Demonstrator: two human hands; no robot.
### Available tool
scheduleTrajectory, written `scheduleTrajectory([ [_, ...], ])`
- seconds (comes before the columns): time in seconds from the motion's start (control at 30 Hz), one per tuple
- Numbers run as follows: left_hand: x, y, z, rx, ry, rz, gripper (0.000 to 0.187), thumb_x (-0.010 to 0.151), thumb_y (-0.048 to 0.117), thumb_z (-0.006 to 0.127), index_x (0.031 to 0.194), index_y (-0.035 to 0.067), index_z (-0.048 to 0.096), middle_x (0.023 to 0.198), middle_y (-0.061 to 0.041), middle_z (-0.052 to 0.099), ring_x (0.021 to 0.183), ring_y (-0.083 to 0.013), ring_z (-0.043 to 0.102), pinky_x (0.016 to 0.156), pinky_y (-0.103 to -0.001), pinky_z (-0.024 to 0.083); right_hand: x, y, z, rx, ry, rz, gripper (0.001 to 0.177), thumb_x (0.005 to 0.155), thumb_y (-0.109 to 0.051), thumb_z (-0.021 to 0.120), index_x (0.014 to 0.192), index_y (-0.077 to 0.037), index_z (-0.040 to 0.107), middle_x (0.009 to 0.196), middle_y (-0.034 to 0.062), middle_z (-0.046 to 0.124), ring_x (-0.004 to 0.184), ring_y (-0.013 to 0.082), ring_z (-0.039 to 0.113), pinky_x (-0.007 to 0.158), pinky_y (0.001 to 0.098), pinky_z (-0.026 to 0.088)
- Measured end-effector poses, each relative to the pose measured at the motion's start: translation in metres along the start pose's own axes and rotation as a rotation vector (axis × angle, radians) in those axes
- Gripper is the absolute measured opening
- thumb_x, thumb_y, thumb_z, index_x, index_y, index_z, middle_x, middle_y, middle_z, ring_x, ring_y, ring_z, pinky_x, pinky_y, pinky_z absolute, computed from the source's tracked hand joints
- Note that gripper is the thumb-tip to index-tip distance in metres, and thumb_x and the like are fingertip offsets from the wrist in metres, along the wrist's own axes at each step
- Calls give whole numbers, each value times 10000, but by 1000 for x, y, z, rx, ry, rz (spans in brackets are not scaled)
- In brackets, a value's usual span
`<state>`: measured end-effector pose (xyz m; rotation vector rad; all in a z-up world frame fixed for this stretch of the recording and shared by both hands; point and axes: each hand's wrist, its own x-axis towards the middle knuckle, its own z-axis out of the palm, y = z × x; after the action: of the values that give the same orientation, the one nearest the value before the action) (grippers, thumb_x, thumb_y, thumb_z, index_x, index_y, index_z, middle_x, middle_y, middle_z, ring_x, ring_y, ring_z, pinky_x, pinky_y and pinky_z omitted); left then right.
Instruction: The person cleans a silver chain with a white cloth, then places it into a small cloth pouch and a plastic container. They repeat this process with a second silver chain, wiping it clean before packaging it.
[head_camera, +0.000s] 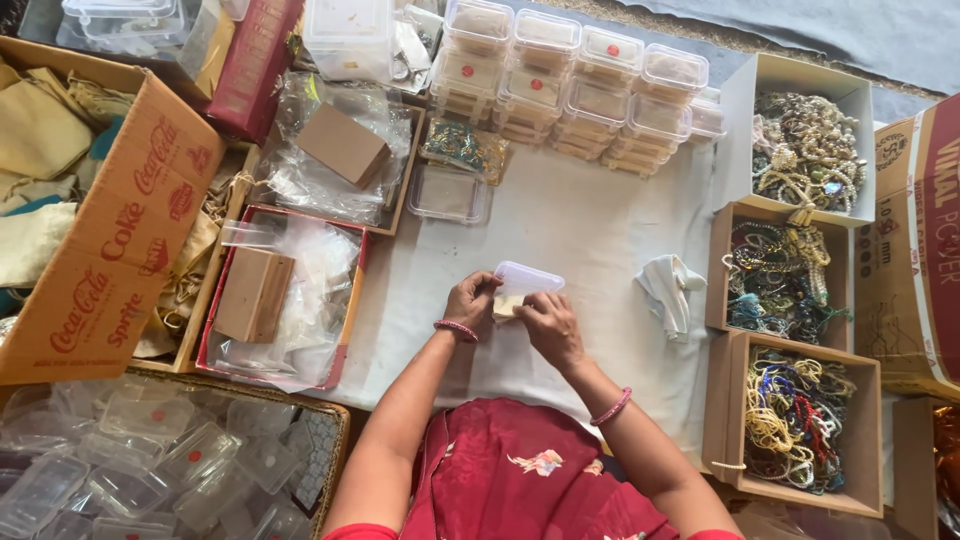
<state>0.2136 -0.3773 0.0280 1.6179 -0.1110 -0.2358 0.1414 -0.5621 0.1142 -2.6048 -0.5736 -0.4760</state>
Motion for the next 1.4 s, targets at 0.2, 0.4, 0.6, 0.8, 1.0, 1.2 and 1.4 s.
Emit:
scheduleTrajectory([
  [0.2,-20,17,0,186,93,314,176,783,81,745,956,90,776,1273,-125,581,1209,-275,565,953,-378,519,-23,2,20,-43,-109,37,85,900,-131,708,976,-93,715,1024,81,655,968,285,645,854,417,520],
  [0.4,-55,26,-12,678,-36,546,207,852,310,785,975,145,769,1090,-71,683,1058,-252,601,931,-421,470,-26,-8,4,12,-128,12,324,897,-242,727,1165,-63,694,1119,109,652,1025,305,635,905,433,502],
  [0.6,-54,33,-19,930,-198,511,325,943,419,749,1135,161,702,1111,-47,679,1062,-244,607,953,-443,433,-13,-2,-6,-25,222,114,582,913,-327,748,1373,-30,548,1345,205,570,1178,367,550,1017,476,393],
  [0.8,-53,58,-19,838,77,726,697,892,466,734,1457,133,497,1443,-123,526,1300,-317,535,1097,-435,383,-10,13,-13,-17,79,159,577,880,-383,771,1319,-46,606,1179,85,646,1128,278,609,1153,588,240],
  [1.0,-55,44,-21,1039,-153,755,722,775,553,785,1337,131,618,1401,-84,603,1347,-238,520,1193,-550,226,-51,10,13,-173,-67,-18,353,900,-322,757,1197,-132,735,1116,27,668,1108,189,644,1190,563,254],
  [1.2,-43,22,-19,1115,-139,717,555,810,431,837,1287,240,627,1398,26,619,1352,-170,526,1258,-537,260,-47,9,5,-145,-51,-31,405,862,-308,777,1217,-126,712,1157,31,666,1129,198,643,1186,550,281],
  [1.4,-47,42,-25,959,-162,669,1020,659,454,902,1513,184,413,1508,-89,442,1391,-278,441,1196,-488,315,-46,7,5,11,10,109,613,838,-296,814,1375,-125,574,1339,73,612,1210,251,602,1199,537,281],
])
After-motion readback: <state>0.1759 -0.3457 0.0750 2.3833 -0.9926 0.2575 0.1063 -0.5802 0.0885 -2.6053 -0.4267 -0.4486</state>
